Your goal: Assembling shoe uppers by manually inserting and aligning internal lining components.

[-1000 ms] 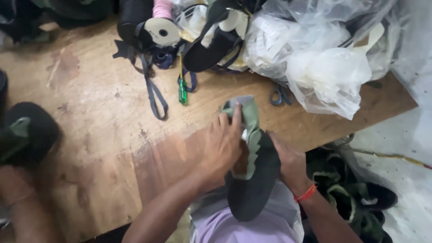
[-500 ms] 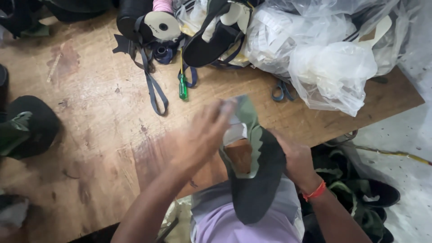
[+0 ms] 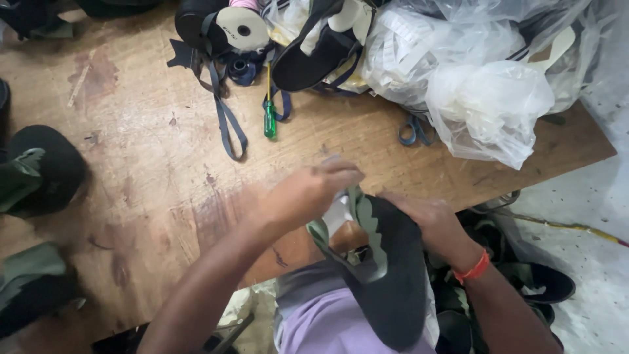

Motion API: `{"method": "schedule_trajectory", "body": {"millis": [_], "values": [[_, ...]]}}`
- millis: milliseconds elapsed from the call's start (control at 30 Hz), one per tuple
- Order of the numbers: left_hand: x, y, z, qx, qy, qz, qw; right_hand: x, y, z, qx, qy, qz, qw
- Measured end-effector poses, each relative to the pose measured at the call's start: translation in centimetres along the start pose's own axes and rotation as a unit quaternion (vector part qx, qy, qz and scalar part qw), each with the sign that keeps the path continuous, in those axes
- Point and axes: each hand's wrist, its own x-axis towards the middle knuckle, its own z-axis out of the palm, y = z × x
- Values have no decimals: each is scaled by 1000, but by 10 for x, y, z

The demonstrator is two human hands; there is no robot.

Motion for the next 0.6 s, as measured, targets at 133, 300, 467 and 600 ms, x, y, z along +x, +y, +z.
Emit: {"method": "schedule_trajectory", "body": {"millis": [133, 300, 467, 600], "values": [[0, -11, -24, -283, 94, -102, 949, 21, -8, -6, -16, 42, -36, 998], [1, 23, -47, -213, 294, -205, 909, 47, 21, 24, -39, 110, 2, 993], [-21, 71, -63, -308, 38, 49, 949, 35, 104, 85, -227, 16, 152, 962], [-33, 42, 48, -143, -46, 61, 987, 26, 108, 86, -227, 40, 116, 966]]}}
